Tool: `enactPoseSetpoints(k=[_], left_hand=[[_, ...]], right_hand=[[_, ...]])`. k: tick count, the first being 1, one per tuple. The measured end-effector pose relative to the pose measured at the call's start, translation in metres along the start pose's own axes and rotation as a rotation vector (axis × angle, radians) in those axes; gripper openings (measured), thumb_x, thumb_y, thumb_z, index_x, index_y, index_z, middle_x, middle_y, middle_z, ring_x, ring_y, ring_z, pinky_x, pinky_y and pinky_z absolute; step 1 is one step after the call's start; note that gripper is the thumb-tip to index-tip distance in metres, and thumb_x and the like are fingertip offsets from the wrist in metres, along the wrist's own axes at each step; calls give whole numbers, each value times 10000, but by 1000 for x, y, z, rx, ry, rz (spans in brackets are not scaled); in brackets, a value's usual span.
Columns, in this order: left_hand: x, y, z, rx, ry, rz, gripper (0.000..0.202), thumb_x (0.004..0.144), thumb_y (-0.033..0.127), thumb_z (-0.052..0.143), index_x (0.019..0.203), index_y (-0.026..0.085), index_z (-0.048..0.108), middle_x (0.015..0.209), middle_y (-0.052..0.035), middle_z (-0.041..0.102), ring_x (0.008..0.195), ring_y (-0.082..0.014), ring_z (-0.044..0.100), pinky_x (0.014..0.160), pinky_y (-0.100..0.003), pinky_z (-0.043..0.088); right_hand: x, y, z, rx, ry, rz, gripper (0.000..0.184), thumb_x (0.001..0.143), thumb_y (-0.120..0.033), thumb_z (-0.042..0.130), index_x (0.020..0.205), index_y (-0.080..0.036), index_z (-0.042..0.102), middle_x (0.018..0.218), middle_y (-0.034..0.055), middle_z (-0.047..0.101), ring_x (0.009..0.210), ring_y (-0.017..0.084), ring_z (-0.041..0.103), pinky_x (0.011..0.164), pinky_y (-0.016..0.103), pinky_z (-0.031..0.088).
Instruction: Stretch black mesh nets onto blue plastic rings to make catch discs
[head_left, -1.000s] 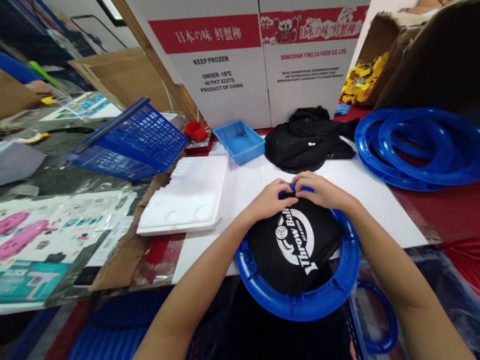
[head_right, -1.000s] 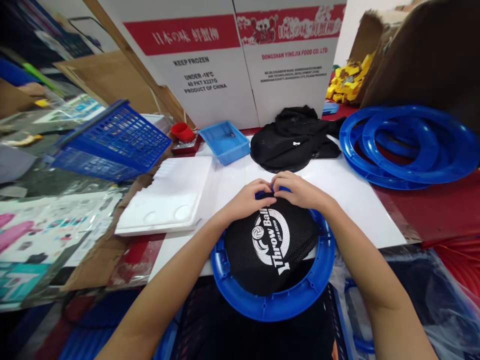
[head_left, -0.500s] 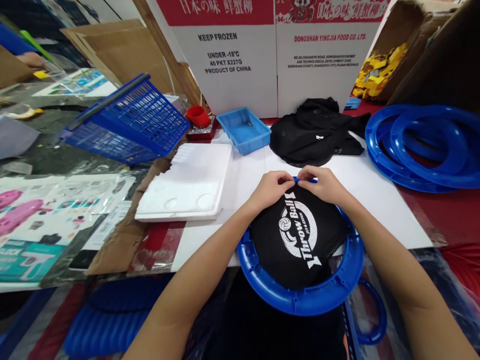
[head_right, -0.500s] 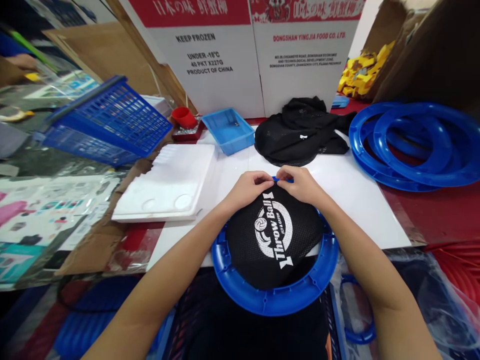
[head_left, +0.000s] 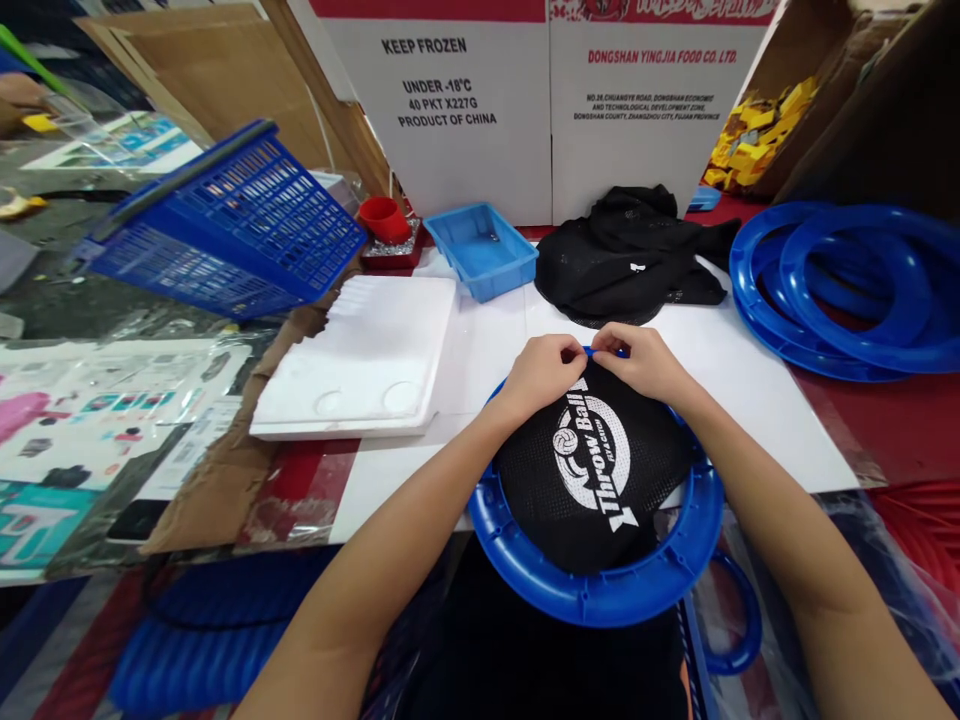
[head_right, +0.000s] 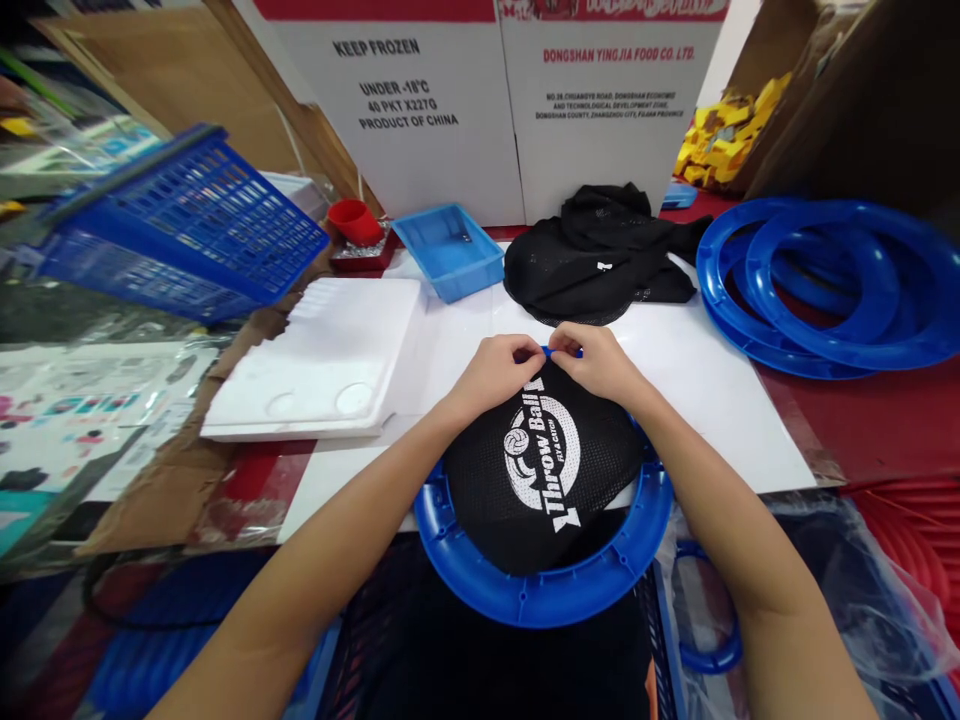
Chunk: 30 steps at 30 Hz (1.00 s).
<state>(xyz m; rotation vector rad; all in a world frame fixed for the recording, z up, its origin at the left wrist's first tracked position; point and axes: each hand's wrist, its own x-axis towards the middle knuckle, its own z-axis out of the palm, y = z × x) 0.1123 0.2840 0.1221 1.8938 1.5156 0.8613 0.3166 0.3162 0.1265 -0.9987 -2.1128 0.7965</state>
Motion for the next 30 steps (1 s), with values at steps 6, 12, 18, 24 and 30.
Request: enactPoseSetpoints(k=[6,12,18,24,30], left_hand=[[0,2,0,17,12,-4,135,880,203,657,846,191,788,892,-52,811,836,-221,713,822,-351,541],[-1,3,0,57,31,-13,136,863,199,662,828,188,793,871,-62,806,818,-224,710,808,-357,538],[1,5,1,79,45,10,156,873,173,649,826,176,798,857,-70,805,810,-227,707,807,-361,539],[1,0,-9,19,0,83,128,899,185,663,876,169,788,906,-65,794,840,-210,715,842,-351,555],[-13,-4,-46,248,-62,319,153,972,342,709,944,196,745,1253,-101,720,1176,-272,669,1068,-427,532]], right_hand=[[1,1,1,34,4,25,73,874,-273,691,898,-211,722,859,6,753,773,178,643,776,321,504],[2,3,2,-28,-5,3,50,882,-245,676,869,-221,718,850,5,760,787,190,659,791,331,507],[3,1,3,-57,11,17,43,870,-224,674,865,-220,717,844,3,759,772,188,655,772,325,501],[5,-1,1,-91,-5,20,91,841,-156,646,846,-211,719,818,10,747,769,194,664,750,322,483],[-1,13,-26,-270,19,132,164,838,-118,618,881,-220,739,815,21,749,764,211,660,721,328,467]])
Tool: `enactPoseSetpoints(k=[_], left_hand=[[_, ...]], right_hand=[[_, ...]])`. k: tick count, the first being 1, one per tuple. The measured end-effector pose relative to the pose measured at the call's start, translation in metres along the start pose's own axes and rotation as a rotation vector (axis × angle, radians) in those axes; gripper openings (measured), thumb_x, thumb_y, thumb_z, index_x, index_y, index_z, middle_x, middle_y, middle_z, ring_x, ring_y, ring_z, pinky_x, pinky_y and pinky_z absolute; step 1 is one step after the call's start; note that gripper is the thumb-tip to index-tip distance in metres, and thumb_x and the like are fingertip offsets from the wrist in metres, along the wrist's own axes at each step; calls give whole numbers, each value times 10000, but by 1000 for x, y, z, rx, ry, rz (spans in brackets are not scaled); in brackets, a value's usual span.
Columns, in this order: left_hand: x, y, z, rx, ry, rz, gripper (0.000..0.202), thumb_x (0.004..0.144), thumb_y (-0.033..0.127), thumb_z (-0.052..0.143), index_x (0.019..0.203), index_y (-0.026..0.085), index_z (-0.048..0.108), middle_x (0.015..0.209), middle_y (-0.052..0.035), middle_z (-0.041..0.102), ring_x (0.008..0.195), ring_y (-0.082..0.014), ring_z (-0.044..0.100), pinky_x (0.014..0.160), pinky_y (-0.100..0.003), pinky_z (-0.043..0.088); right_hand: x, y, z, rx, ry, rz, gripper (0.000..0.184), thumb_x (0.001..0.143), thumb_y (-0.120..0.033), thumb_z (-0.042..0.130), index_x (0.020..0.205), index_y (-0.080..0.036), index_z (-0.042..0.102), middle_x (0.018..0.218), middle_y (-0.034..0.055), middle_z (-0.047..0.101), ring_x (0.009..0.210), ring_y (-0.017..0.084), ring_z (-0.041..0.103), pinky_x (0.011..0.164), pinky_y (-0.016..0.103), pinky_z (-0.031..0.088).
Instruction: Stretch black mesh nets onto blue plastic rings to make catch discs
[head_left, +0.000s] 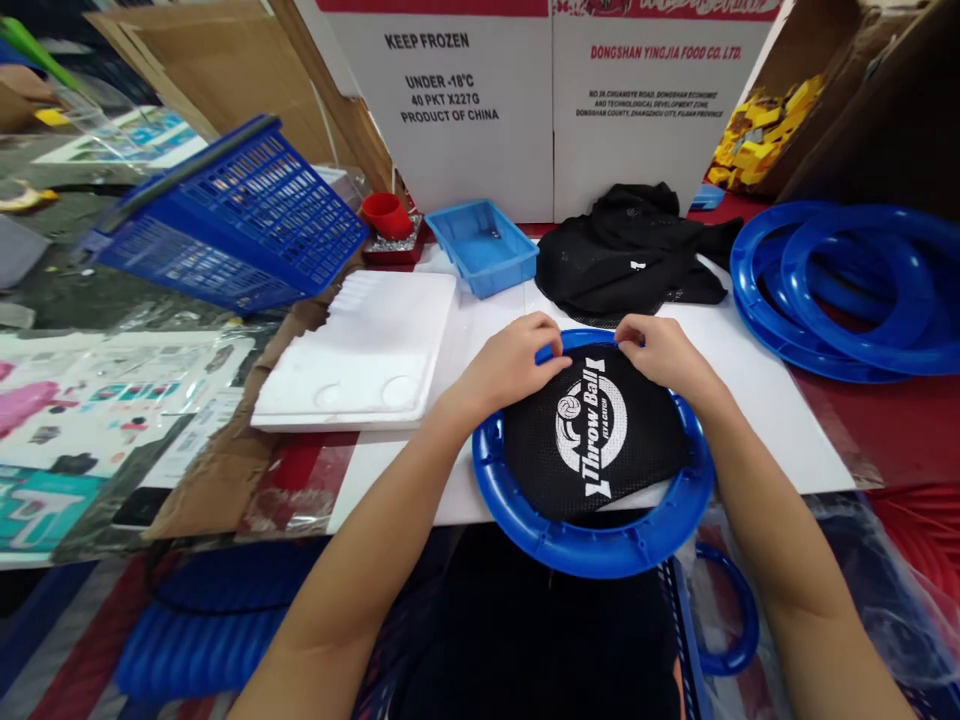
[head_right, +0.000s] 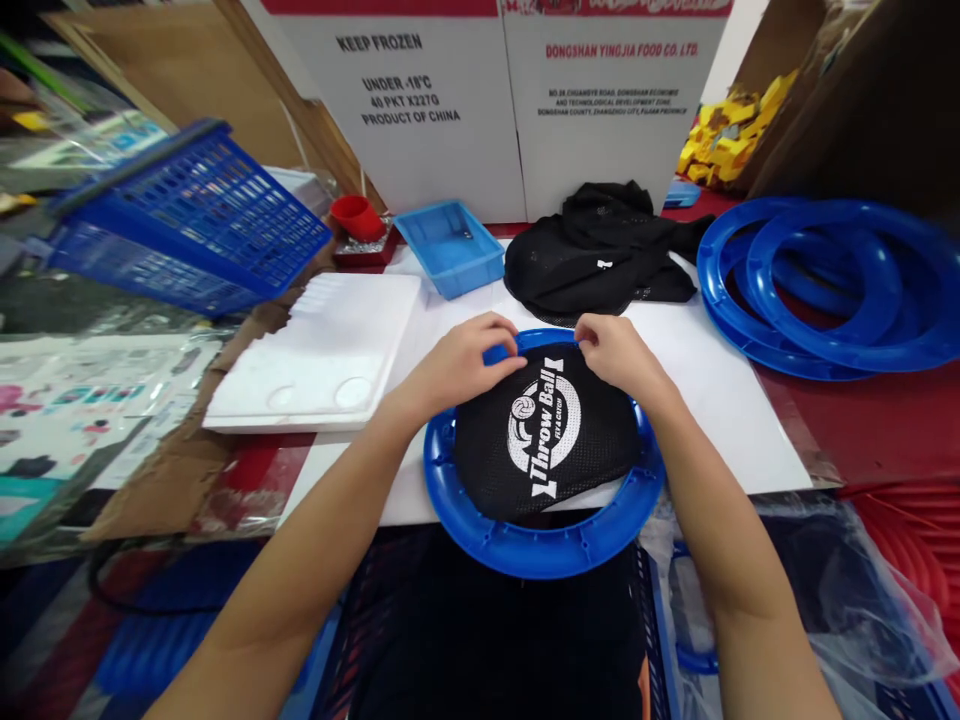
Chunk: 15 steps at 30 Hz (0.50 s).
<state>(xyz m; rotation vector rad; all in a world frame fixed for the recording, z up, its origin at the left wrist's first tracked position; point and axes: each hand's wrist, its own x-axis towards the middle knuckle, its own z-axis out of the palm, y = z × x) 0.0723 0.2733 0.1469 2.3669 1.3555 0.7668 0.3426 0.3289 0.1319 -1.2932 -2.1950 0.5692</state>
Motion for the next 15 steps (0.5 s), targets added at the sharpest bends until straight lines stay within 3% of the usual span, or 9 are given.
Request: enactPoseSetpoints(k=[3,7,10,12,15], left_hand=[[-6,0,-5,144,-184,15,258,947,443,753,991,190,774,1403,-144,664,1321,-353,601,1149,-508,487],[-7,1,4,175,-260,6,397,907,543,787,1031,166,775,1435,-179,633,1388,-387,541,1179,-519,471],[-7,-1,10,162,-268,-19,463,875,612,800,954,157,769,1433,-193,601,1404,-393,511,1184,-506,471],[-7,-3,8,114,-270,-61,468,851,622,813,938,165,764,1402,-183,596,1386,-380,520,1181,-489,473],[-4,-10,0,-4,-294,-102,357,873,532,788,957,187,752,1334,-144,631,1291,-329,592,1126,-452,505]], right_hand=[[-4,16,-17,-31,-54,57,151,826,-140,660,909,-223,756,848,20,755,741,200,657,698,315,474],[-8,23,-30,-91,-44,23,167,850,-138,658,943,-226,765,888,36,762,779,216,672,754,343,515],[-9,13,-25,-75,-17,-195,175,925,-169,646,1000,-231,791,1138,98,764,1035,286,705,977,452,552],[-10,6,-17,-48,-94,-333,158,948,-224,691,1039,-242,820,1404,132,686,1302,361,631,1154,560,486],[-11,1,-4,-72,-222,-344,222,937,-278,764,1145,-254,835,1603,148,553,1501,438,480,1253,665,381]])
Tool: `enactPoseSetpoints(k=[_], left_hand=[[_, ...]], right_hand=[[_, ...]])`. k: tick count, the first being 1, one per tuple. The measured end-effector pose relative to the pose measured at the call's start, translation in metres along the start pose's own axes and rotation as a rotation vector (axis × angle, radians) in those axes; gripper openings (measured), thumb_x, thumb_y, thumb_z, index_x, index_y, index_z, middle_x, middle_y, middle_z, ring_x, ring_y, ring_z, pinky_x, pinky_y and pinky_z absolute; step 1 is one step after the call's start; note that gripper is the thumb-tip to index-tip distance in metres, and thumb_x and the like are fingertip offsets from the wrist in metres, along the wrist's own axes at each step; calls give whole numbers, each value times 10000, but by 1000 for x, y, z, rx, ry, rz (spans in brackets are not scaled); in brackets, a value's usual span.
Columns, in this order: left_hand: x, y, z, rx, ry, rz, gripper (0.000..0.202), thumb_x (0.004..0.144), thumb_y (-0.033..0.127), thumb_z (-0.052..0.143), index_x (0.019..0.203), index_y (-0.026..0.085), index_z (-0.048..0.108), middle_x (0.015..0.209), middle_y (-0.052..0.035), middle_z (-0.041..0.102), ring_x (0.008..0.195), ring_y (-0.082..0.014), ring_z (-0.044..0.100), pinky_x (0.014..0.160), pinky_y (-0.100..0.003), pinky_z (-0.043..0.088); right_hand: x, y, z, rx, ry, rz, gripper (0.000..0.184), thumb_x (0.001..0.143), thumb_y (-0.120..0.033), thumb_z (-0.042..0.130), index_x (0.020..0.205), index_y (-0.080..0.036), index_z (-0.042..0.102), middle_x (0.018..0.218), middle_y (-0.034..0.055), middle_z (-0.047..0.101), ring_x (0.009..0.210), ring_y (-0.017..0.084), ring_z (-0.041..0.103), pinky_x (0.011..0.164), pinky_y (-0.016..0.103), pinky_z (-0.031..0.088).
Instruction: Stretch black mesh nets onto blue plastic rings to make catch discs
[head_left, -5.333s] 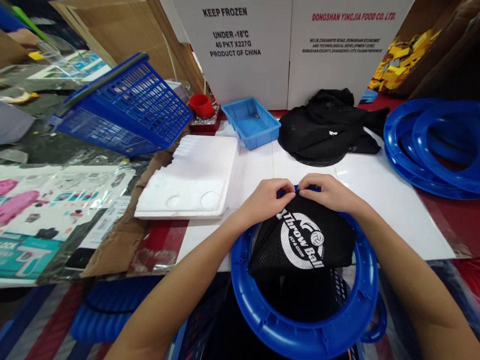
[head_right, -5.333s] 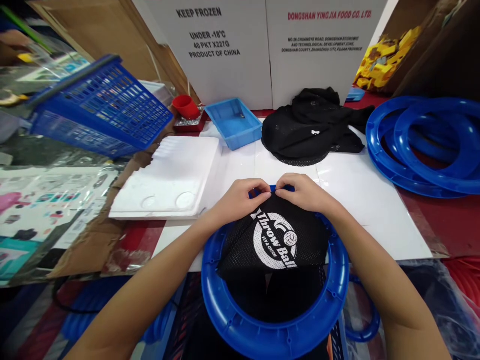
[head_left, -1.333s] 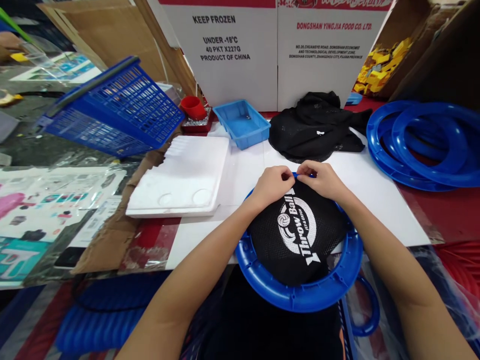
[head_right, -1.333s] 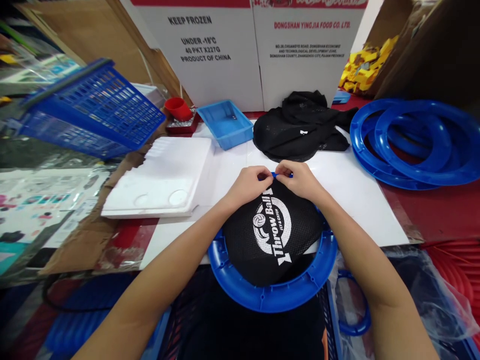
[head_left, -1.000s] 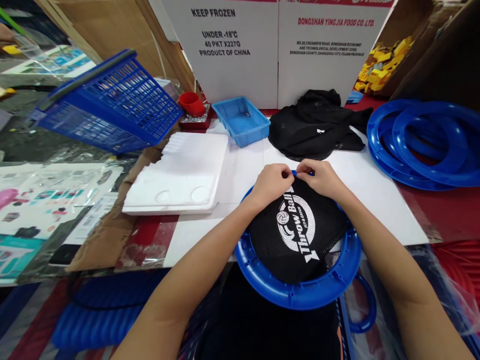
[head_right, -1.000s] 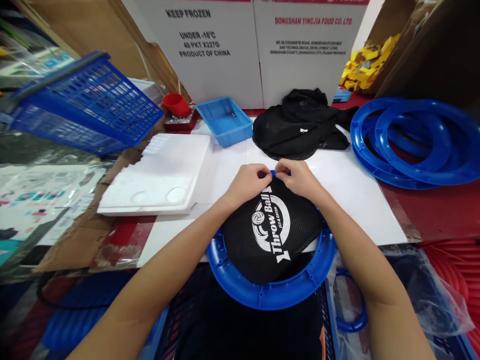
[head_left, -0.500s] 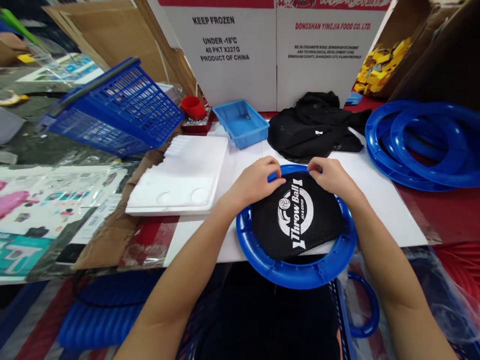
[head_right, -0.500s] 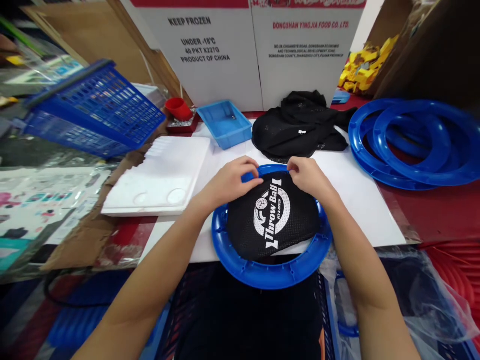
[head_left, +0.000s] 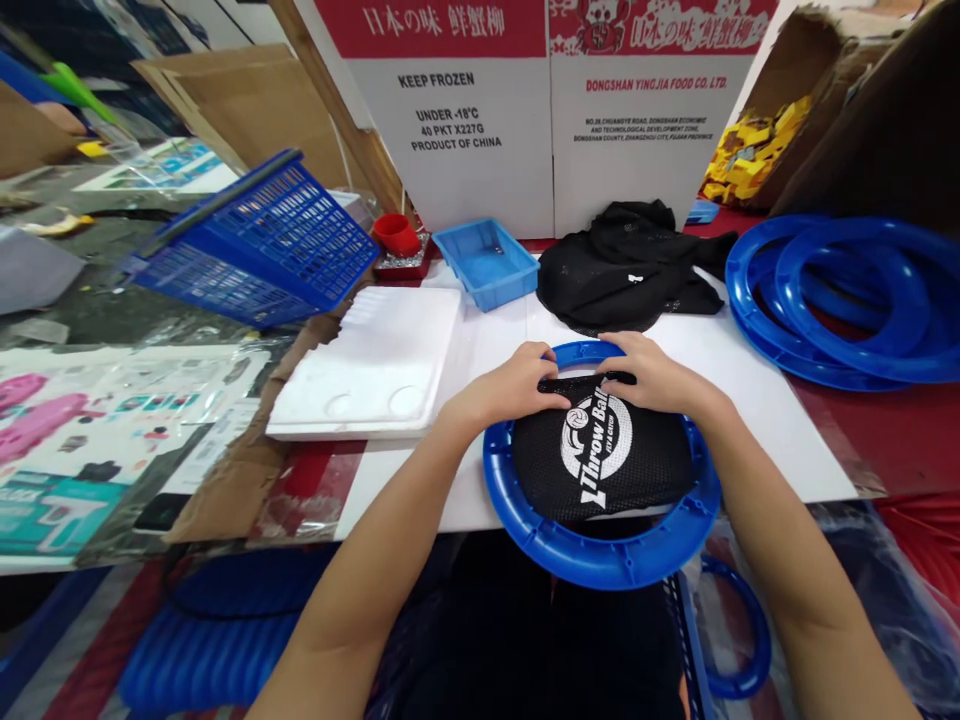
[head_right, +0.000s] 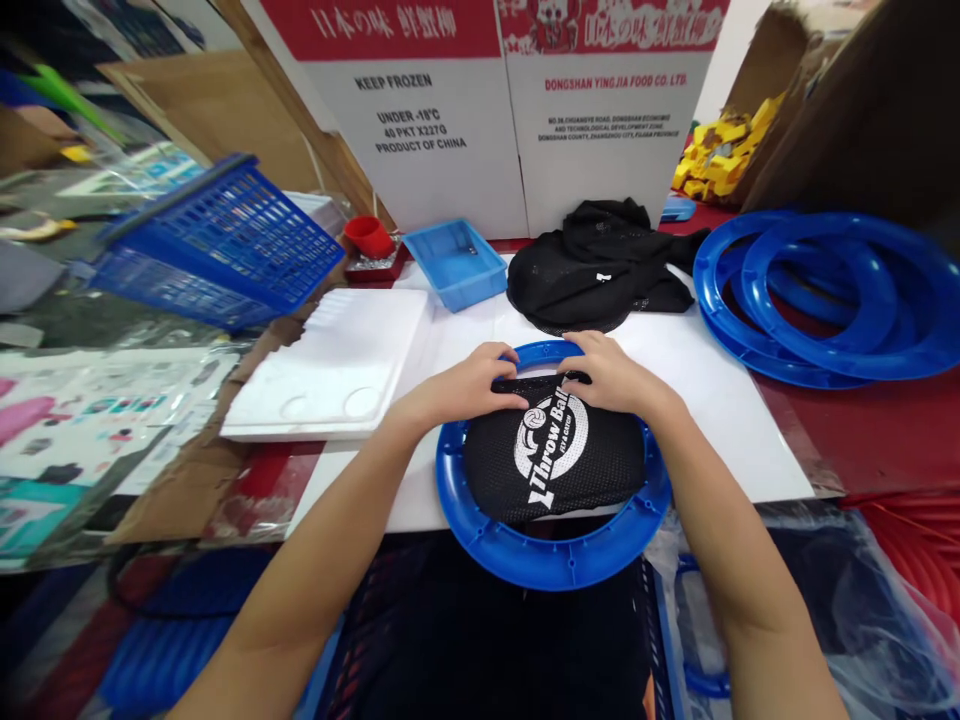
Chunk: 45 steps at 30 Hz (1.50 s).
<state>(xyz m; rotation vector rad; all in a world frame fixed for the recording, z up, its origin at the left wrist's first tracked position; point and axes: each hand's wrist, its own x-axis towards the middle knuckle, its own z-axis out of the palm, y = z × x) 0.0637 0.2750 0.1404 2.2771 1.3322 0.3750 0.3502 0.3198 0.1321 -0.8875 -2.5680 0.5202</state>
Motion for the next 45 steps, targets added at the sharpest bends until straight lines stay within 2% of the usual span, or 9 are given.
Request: enactPoseSetpoints(k=[2,4,9,15,22,29,33,39,45], left_hand=[[1,-6,-8,-71,-14,13,224,900,414,737,954,197,743,1220,-108,691,1140,-277,655,1062,-431,527],[3,-12,-13,-132,18,10,135,885,323,716,930,198,743,1084,-75,737,1013,-241,677,1010,-415,536],[3,-22,-14,-290,103,-82,99,832,287,768,860,192,770,955,-48,787,944,-219,702,949,-379,553],[4,-24,-17,-324,112,-124,120,858,295,770,892,192,823,965,-60,830,947,-232,743,924,-376,554],[8,-31,-15,-436,111,-148,153,866,288,756,919,166,831,1012,-88,842,960,-243,756,937,-388,561],[9,-39,-11,-553,116,-186,344,836,286,793,1139,125,824,933,-89,819,853,-213,726,869,-380,551],[9,-39,-10,-551,122,-195,302,838,283,788,1098,134,823,907,-86,804,835,-204,712,833,-366,548],[10,-38,-9,-589,141,-195,246,807,298,818,998,145,805,858,-75,792,831,-205,716,848,-364,547],[11,-35,-6,-571,140,-197,138,832,274,782,906,158,784,903,-78,796,833,-195,710,842,-364,545]], right_hand=[[0,1,4,4,-36,42,292,937,-290,776,1222,-242,817,1631,163,526,1523,446,464,1260,664,380],[-1,4,4,19,-51,74,295,940,-325,783,1216,-226,811,1640,173,517,1521,442,474,1257,644,395],[1,12,-2,64,-50,118,177,906,-370,791,970,-207,768,1598,165,578,1468,412,552,1226,589,436],[3,18,-6,219,88,200,197,913,-433,718,894,-241,684,1371,99,755,1265,351,703,1144,540,501],[3,29,-7,377,89,260,245,916,-488,733,918,-243,729,1332,76,776,1203,329,711,1080,523,526],[7,28,-10,494,73,323,326,875,-524,767,990,-220,801,1304,94,774,1167,323,697,1075,509,531],[8,29,-12,502,43,309,343,898,-539,742,1004,-219,807,1305,88,772,1192,319,686,1119,505,504],[9,34,-12,464,30,312,321,899,-529,717,891,-215,782,1305,88,763,1184,321,684,1099,505,509],[10,35,-15,480,-45,341,305,901,-523,735,896,-226,801,1328,75,767,1241,330,674,1153,494,480]])
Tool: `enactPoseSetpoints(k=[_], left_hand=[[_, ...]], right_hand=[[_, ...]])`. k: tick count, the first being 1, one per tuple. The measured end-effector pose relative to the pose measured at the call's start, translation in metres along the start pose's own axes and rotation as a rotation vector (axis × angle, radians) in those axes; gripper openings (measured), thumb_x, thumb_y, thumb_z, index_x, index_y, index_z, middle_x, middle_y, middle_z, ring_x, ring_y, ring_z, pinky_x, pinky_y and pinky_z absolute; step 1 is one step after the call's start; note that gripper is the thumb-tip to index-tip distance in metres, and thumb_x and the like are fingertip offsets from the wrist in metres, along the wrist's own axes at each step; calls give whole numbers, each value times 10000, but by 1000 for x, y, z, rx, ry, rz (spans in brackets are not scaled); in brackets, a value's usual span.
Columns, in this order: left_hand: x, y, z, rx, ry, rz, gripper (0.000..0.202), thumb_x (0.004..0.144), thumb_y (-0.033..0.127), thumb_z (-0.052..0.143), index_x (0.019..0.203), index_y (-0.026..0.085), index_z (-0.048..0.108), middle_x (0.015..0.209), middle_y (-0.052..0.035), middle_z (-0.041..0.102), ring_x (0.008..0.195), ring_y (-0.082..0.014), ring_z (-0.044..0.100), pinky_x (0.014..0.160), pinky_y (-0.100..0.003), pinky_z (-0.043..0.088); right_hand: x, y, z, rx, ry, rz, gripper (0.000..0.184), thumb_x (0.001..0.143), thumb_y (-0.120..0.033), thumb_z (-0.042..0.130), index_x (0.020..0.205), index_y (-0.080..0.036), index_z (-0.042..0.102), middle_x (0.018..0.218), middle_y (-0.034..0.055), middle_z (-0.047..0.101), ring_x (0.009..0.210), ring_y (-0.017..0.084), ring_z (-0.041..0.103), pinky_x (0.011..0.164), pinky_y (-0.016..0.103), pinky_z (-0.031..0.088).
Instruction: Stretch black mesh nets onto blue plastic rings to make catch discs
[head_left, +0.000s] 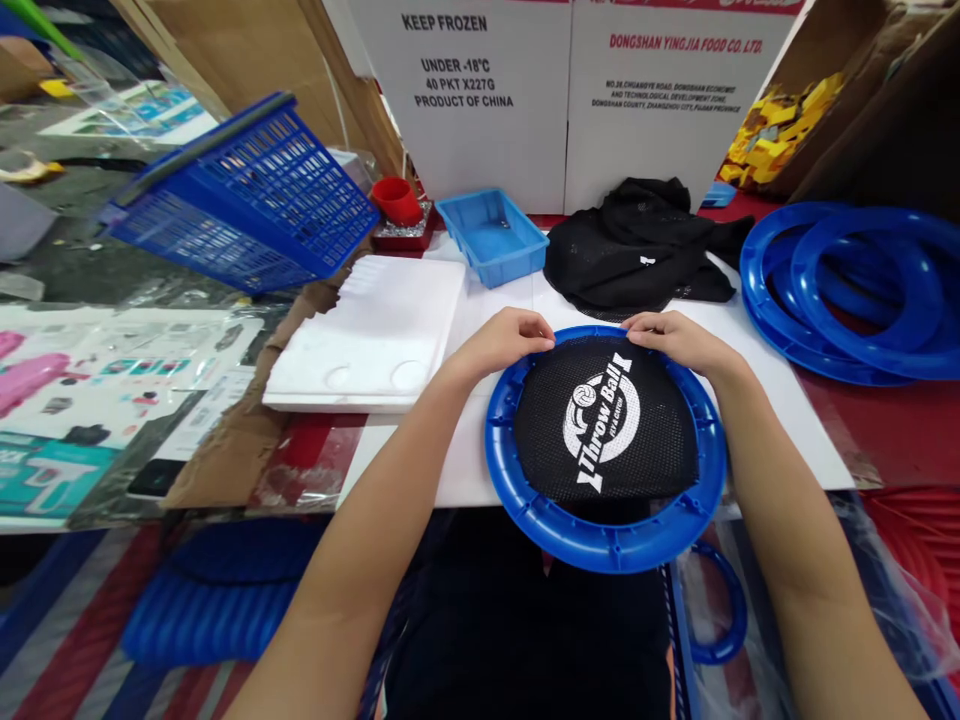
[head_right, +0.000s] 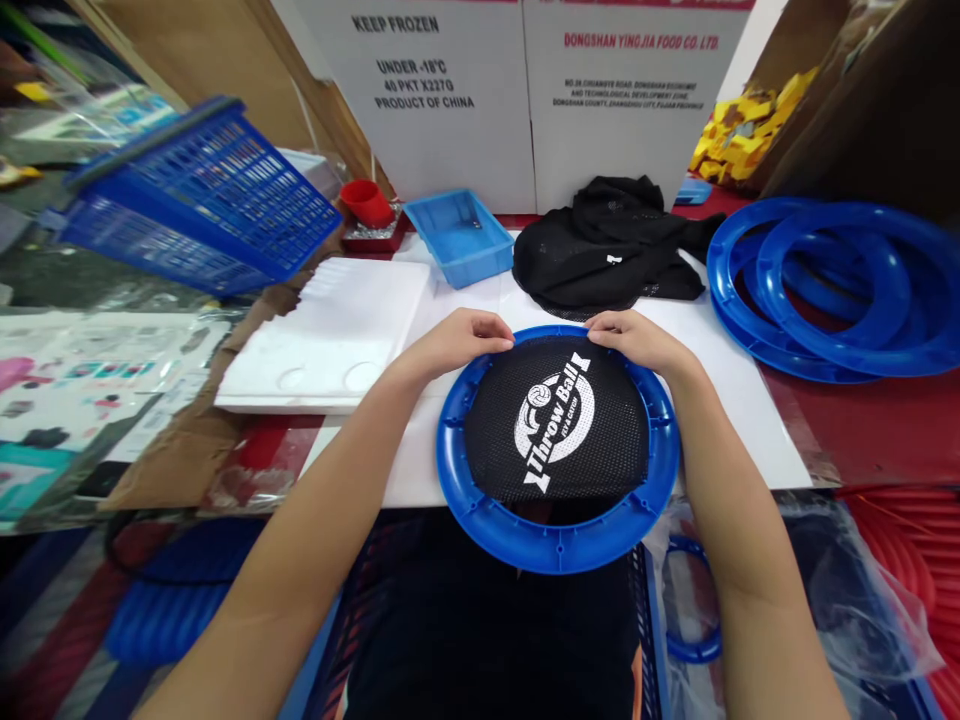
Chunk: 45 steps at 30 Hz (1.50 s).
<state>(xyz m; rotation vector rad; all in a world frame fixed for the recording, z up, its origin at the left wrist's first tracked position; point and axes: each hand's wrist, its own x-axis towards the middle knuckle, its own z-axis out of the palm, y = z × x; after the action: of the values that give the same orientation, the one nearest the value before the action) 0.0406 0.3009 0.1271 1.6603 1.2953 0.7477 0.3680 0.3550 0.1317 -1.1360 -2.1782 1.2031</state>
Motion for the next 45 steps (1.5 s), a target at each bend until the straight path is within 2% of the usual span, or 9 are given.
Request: enactPoseSetpoints(k=[6,12,17,26,30,34,38,41,45], left_hand=[[0,1,3,181,32,84,72,849,194,737,890,180,795,942,-70,808,913,-209,736,868,-367,549],[-3,4,2,208,21,105,95,863,194,707,896,193,796,959,-59,812,929,-205,738,878,-359,550],[-5,6,4,225,15,114,113,875,195,679,902,200,789,980,-64,811,944,-215,732,886,-369,544],[-8,13,0,263,-2,161,146,938,214,653,972,193,793,1026,-65,810,967,-220,730,924,-372,535],[-9,18,9,310,33,287,132,972,296,699,971,199,788,1036,-72,783,1008,-237,710,970,-395,531],[-9,14,24,483,-30,459,159,952,332,768,1067,226,796,1324,-123,686,1272,-303,624,1140,-479,479],[-11,12,34,569,-117,474,245,935,356,797,1148,234,781,1533,-140,570,1469,-354,485,1250,-535,392],[-14,17,34,533,-133,417,253,914,398,810,1064,203,752,1494,-156,576,1422,-353,513,1214,-514,427],[-15,25,27,417,-100,310,210,983,413,687,963,205,708,1182,-105,675,1138,-278,637,1041,-444,507]], right_hand=[[2,2,5,-120,77,-36,265,907,-474,704,940,-228,796,1173,80,797,1079,306,713,1042,476,542],[-5,-1,-1,-51,35,5,332,943,-552,714,1034,-250,819,1168,48,811,1116,316,709,1074,476,534],[-14,-11,-6,-12,5,-33,390,925,-633,757,1042,-268,833,1362,65,751,1227,350,682,1115,502,524],[-16,-4,2,-277,-163,-156,441,920,-617,784,1294,-387,821,1664,33,532,1548,416,458,1332,607,298],[-18,-4,6,-311,-161,-166,522,915,-615,786,1377,-372,778,1692,60,491,1571,433,418,1331,639,281],[-18,-4,9,-342,-163,-169,397,896,-588,804,1194,-328,842,1682,78,489,1556,445,424,1308,655,302],[-17,-2,9,-333,-170,-177,339,873,-602,827,1071,-328,854,1685,43,486,1566,434,403,1317,653,279],[-17,-6,8,-328,-187,-166,375,879,-636,813,1075,-319,853,1678,47,498,1561,420,412,1318,628,284],[-20,-17,6,-259,-204,-160,377,911,-657,770,926,-289,848,1587,45,599,1479,388,519,1303,556,332]])
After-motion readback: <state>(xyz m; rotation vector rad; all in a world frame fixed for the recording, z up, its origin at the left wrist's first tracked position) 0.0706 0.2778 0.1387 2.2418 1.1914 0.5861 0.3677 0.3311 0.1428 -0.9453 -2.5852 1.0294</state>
